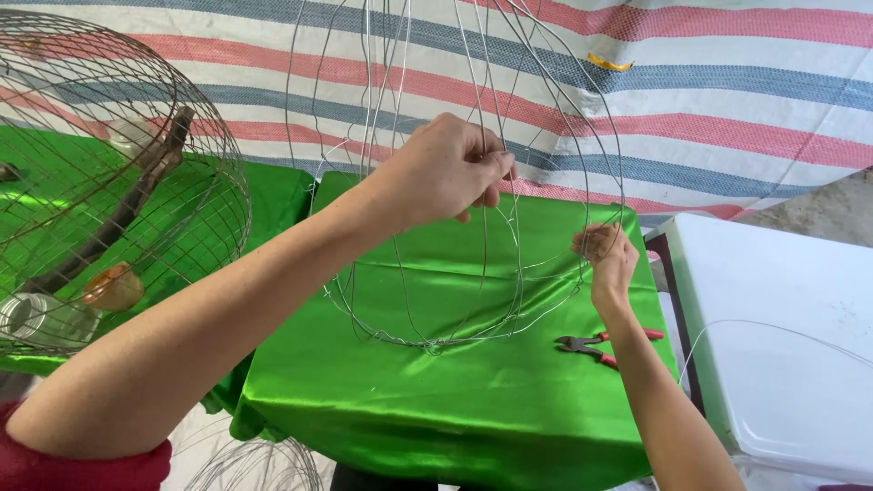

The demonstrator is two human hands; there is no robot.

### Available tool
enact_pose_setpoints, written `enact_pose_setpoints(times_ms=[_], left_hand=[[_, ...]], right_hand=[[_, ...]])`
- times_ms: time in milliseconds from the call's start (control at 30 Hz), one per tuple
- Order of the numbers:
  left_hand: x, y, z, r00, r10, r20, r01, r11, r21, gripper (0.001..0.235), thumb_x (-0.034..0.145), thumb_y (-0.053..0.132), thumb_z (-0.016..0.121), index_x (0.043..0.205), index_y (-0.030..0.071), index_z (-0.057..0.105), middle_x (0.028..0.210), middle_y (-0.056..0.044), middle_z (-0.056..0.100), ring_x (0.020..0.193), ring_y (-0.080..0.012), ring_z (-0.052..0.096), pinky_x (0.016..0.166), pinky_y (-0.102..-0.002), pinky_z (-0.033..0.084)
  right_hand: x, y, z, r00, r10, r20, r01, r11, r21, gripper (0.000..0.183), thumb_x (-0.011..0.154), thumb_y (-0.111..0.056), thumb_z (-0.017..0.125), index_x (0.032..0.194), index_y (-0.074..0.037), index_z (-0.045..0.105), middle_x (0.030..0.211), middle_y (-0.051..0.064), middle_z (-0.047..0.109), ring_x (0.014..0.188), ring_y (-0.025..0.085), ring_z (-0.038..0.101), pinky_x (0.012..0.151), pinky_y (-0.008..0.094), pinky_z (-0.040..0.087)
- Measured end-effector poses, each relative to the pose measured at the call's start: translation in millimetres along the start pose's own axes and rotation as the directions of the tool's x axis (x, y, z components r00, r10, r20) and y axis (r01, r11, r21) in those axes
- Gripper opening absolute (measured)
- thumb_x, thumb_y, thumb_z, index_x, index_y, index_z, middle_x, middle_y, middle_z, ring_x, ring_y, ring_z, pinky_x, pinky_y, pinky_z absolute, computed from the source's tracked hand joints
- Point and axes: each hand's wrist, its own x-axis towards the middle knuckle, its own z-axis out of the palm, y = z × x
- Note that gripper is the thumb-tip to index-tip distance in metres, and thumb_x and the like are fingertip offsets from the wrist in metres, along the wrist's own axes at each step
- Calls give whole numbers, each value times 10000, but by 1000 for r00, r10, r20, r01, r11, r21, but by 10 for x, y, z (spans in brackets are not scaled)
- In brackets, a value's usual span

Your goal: Refining the symmetry of a wire cage by securing joints with pliers and manual bending.

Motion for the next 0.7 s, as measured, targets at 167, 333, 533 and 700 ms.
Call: enact_pose_setpoints(times_ms=[167, 333, 533, 700], left_hand=[[-20, 18, 40, 998, -57, -7, 56, 998, -29, 369, 918, 210, 593, 1219, 0, 629, 894, -107, 764, 694, -123, 714, 634, -341, 659], [-479, 278, -170, 999, 36, 30, -36, 999, -15, 795, 952, 311, 599, 1516, -132, 256, 1466, -397, 424, 1244, -495, 603, 938, -623, 555], [-1178, -155, -766, 884, 467, 7, -466, 883, -53, 260, 1003, 70, 567, 1239, -26, 620, 1167, -183, 747, 1046, -223, 777, 971, -284, 660], [-1375, -1555, -733, 998, -54, -31, 61, 962, 265, 445, 892, 280, 738, 1319, 181, 660, 1469, -117, 579, 1348, -290, 543, 1132, -518, 404]], right_hand=[[-21, -46, -10, 1000, 9, 22, -9, 1000, 9, 464, 1178, -425, 308, 1119, -113, 646, 1009, 128, 724, 987, 213, 719, 906, 369, 595], [-17, -8, -71, 999, 5, 38, -7, 998, 58, 446, 1183, -414, 379, 1189, -52, 640, 1074, 170, 709, 1047, 266, 708, 976, 421, 577], [-58, -103, -58, 996, 53, 68, -58, 995, 81, 408, 1198, -299, 290, 1154, -22, 587, 1005, 154, 664, 902, 248, 682, 886, 366, 620], [8, -38, -55, 996, 18, 83, -23, 998, 51, 410, 1215, -317, 297, 1172, -28, 585, 1010, 164, 665, 913, 259, 670, 871, 378, 600]])
